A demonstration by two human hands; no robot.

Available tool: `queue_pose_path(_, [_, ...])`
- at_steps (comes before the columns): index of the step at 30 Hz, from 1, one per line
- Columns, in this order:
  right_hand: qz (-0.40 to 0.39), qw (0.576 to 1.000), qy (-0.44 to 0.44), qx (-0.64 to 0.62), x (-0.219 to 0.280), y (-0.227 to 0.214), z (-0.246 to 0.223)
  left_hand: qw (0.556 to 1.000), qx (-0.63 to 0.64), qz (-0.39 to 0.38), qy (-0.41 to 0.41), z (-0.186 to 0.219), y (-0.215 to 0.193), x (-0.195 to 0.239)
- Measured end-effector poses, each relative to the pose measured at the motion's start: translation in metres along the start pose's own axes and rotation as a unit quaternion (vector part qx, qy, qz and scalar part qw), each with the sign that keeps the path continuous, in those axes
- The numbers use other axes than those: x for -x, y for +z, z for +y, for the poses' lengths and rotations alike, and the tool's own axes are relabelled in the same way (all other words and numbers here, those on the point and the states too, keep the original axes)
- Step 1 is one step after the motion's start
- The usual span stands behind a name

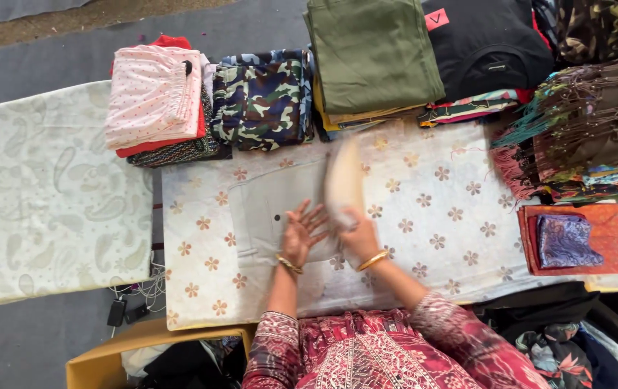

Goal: Folding various items of clothing including trousers and small textile pouches on a table.

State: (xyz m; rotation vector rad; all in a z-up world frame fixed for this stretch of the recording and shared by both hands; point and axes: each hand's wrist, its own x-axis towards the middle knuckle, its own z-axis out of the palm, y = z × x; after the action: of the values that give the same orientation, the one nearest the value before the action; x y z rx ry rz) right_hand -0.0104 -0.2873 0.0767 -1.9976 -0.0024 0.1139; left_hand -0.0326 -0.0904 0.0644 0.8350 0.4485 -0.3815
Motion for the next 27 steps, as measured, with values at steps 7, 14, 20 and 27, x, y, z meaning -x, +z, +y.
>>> queue_pose_path(7, [-0.303,0.943,-0.137,0.006,0.04,0.065,-0.082,0.988,0.06,-0.118,0.085,-0.031,-0.157,-0.042])
queue_pose_path(14, [-0.149,0.946,-0.218,0.189,0.019,0.026,-0.036,0.96,-0.214,0.095,0.152,0.004,-0.156,-0.022])
queue_pose_path(20, [-0.236,0.892,-0.222,0.315,0.014,0.065,-0.011,0.946,-0.236,0.131,0.177,0.043,-0.191,0.038])
queue_pose_path(27, [-0.33,0.837,-0.249,0.359,0.009,0.088,-0.005,0.94,-0.258,0.174,0.141,0.019,-0.259,0.039])
